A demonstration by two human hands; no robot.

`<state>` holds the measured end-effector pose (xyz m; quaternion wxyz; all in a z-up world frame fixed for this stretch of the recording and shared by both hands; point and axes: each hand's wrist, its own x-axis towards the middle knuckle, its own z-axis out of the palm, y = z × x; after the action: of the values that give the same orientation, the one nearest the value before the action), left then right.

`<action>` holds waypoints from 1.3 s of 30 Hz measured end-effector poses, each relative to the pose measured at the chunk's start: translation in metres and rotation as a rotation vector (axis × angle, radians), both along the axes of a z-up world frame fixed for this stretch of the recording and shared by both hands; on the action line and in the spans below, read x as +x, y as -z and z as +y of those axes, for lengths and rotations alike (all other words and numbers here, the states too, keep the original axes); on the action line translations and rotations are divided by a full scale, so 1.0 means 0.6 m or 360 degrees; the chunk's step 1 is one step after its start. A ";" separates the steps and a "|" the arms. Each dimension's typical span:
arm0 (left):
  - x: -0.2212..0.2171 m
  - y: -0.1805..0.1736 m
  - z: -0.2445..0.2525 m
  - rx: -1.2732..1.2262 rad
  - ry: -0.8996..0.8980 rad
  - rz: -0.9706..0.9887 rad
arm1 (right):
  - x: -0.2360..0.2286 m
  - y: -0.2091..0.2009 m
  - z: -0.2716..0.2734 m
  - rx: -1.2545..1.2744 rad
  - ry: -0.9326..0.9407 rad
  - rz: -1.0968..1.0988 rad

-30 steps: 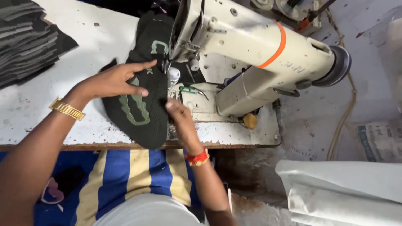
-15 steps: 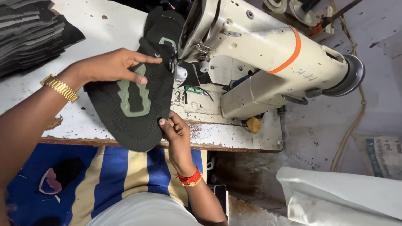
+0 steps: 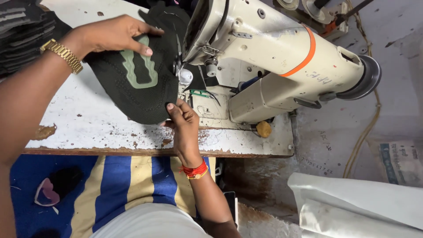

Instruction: The person operates a sewing machine to stitch black fabric pieces, likely sandals, with a green logo. They repeatedly pick up the fabric from a stack, guide it through the machine, and place the finished pieces aside.

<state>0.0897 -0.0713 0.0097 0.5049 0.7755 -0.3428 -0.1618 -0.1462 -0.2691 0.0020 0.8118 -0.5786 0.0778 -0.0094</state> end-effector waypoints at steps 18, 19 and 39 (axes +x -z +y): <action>0.039 -0.023 0.037 0.0164 -0.0438 0.0129 | 0.073 0.037 0.013 0.0024 0.0134 -0.0144; 0.027 -0.012 0.048 0.0164 -0.0438 0.0133 | 0.071 0.036 0.014 0.0024 0.0133 -0.0140; -0.360 0.023 0.026 -0.1328 -0.1202 0.0369 | 0.064 0.019 -0.005 -0.0028 0.0091 -0.0103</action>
<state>-0.1266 -0.0555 -0.0041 0.8252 0.5564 -0.0191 0.0948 -0.1075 -0.2722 -0.0096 0.8082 -0.5827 0.0681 -0.0519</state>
